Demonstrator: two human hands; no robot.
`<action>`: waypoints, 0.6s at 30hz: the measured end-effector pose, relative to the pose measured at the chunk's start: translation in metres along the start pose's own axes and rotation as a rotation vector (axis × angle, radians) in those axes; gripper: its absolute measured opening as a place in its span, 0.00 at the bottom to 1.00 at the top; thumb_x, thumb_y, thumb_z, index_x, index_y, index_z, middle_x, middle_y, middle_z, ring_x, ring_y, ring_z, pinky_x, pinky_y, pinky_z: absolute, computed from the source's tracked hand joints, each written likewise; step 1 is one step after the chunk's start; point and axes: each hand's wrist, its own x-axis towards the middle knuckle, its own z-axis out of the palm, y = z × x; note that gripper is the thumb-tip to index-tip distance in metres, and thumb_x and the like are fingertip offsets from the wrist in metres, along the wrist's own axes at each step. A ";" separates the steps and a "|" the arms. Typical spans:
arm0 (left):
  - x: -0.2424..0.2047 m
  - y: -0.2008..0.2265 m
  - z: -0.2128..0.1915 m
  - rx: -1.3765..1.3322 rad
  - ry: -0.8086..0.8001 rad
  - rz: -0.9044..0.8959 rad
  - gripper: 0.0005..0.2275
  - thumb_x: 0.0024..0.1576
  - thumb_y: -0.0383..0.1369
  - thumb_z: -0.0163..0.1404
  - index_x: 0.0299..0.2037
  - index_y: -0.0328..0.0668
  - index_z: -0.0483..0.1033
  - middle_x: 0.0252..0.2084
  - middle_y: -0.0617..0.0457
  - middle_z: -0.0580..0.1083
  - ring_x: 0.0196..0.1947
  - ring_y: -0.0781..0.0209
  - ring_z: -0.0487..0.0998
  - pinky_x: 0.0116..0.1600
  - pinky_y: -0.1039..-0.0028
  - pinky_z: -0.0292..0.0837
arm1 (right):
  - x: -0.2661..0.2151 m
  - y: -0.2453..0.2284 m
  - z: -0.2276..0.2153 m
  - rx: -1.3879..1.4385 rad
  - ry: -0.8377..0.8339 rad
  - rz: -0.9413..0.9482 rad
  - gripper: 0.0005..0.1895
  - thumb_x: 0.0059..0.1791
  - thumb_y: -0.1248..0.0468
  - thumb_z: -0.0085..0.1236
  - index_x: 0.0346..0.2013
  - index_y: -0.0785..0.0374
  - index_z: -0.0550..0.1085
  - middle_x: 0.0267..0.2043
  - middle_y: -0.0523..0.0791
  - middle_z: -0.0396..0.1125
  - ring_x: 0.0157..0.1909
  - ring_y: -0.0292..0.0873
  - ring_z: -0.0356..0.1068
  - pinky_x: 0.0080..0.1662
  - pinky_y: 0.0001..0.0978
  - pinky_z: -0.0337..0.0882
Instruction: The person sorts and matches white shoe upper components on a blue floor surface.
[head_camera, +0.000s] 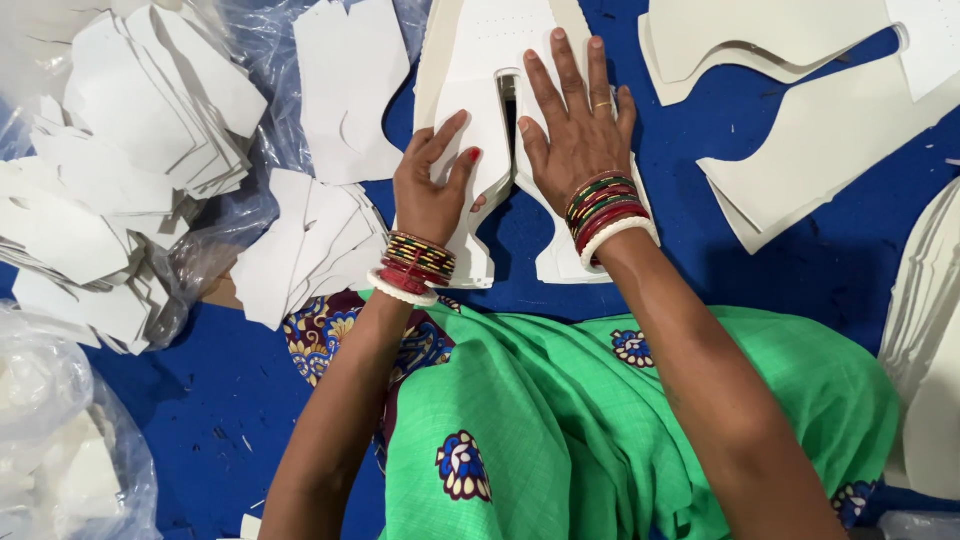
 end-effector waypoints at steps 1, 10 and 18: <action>0.000 0.000 0.001 0.001 0.003 0.001 0.18 0.59 0.26 0.59 0.60 0.46 0.77 0.45 0.50 0.75 0.41 0.63 0.81 0.46 0.73 0.78 | 0.000 0.000 0.000 0.001 0.001 -0.003 0.34 0.60 0.46 0.40 0.81 0.40 0.47 0.84 0.39 0.30 0.83 0.50 0.25 0.74 0.67 0.40; -0.001 0.010 0.001 0.084 0.031 -0.052 0.18 0.56 0.27 0.59 0.58 0.46 0.78 0.46 0.46 0.76 0.39 0.55 0.81 0.43 0.70 0.78 | 0.007 -0.012 -0.026 -0.036 -0.091 -0.015 0.37 0.57 0.41 0.38 0.79 0.43 0.46 0.82 0.46 0.27 0.78 0.60 0.20 0.67 0.77 0.27; -0.007 0.021 -0.011 -0.182 0.033 0.307 0.31 0.59 0.18 0.55 0.71 0.40 0.56 0.69 0.38 0.62 0.64 0.43 0.68 0.66 0.56 0.64 | 0.001 -0.025 0.005 -0.084 -0.063 -0.220 0.34 0.61 0.46 0.37 0.81 0.46 0.49 0.85 0.35 0.35 0.84 0.46 0.26 0.75 0.62 0.31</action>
